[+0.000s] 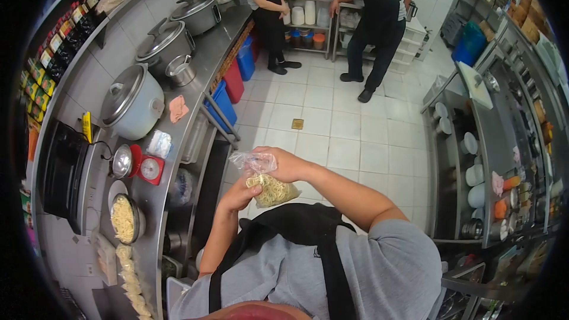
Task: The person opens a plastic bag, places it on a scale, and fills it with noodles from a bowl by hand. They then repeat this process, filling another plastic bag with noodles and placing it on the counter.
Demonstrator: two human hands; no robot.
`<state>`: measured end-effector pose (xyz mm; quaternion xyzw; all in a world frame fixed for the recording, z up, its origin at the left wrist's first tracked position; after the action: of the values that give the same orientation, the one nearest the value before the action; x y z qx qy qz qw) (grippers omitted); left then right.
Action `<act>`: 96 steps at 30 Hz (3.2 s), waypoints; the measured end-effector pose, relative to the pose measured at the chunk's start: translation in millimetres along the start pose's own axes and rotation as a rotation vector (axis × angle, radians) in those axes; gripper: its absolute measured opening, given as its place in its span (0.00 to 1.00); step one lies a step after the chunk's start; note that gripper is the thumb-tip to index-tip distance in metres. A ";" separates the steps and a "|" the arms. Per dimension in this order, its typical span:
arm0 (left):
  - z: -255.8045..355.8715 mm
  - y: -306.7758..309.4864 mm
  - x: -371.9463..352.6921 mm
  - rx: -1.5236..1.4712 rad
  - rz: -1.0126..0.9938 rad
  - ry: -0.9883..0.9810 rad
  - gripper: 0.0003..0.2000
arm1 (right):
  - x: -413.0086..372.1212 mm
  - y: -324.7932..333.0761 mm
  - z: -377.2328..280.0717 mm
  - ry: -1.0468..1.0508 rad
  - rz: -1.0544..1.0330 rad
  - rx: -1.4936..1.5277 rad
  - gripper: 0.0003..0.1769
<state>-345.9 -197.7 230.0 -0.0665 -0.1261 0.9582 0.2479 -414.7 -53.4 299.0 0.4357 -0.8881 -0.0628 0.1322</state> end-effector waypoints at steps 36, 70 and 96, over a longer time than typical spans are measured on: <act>5.0 25.7 1.4 -0.191 0.449 -0.050 0.40 | 71.3 14.6 64.8 -0.195 0.515 0.738 0.20; -7.7 71.1 -12.0 -0.551 0.196 0.183 0.23 | 27.3 -33.1 1.3 0.402 0.035 -0.326 0.28; 27.1 227.3 -164.9 -0.605 0.987 -0.257 0.27 | 1.6 -25.4 114.8 -0.289 0.401 1.006 0.34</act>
<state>-312.1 -476.6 204.3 -0.0682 -0.3767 0.8821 -0.2744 -429.7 -70.6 183.7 0.2544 -0.8832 0.3361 -0.2056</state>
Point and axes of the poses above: each hand's wrist, its own x-axis towards the middle knuckle, its own y-axis out of the back of the hand, z = x × y, the point moved 6 cm from there along x, towards the middle knuckle, and after that the axes turned 5 degrees about x, right-handed, at the moved point
